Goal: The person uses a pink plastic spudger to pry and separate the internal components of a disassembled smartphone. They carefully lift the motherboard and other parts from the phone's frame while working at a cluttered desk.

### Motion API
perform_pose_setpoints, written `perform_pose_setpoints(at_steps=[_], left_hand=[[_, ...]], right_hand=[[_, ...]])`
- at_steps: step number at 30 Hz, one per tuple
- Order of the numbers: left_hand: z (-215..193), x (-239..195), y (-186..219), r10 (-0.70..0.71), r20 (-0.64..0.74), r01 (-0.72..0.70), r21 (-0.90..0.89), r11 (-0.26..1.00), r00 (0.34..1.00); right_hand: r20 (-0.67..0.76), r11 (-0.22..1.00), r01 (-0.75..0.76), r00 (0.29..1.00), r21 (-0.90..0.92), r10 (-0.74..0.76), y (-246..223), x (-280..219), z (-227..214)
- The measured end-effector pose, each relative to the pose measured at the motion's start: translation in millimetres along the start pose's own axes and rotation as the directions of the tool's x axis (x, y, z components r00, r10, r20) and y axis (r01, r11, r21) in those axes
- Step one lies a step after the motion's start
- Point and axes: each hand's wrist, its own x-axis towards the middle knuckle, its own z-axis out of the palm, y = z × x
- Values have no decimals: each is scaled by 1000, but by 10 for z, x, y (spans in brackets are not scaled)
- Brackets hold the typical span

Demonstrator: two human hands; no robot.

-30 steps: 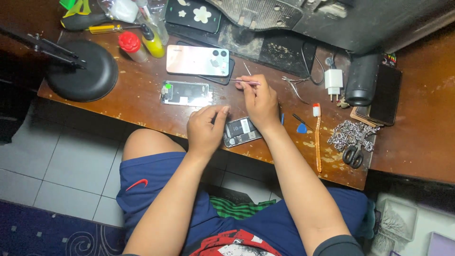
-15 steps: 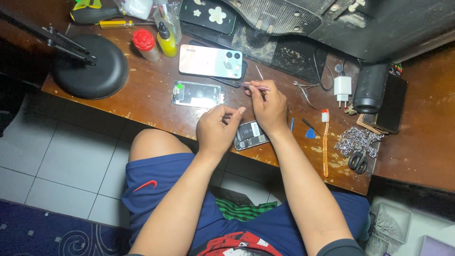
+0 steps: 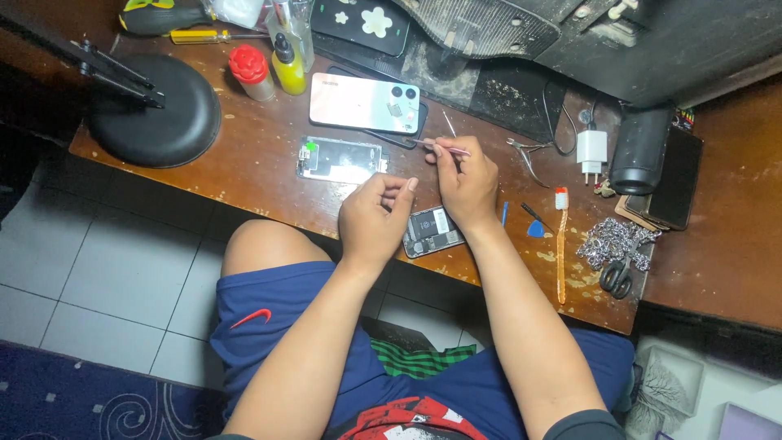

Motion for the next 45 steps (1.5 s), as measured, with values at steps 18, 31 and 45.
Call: perform_pose_setpoints(at_steps=[18,31,45], left_hand=[[-52,29,34,-53,51,55,-42,998,997],[-60,26,42,-41,54,42,-28,999,998],[-65,13,40,-9,34,10,-36,999,999]], right_hand=[[-43,996,-26,999,88,30,-20,97,24],[-91,992,-33,995,122,44,-28,104,29],[-98,991,-14,995,133,28,-24,148,46]])
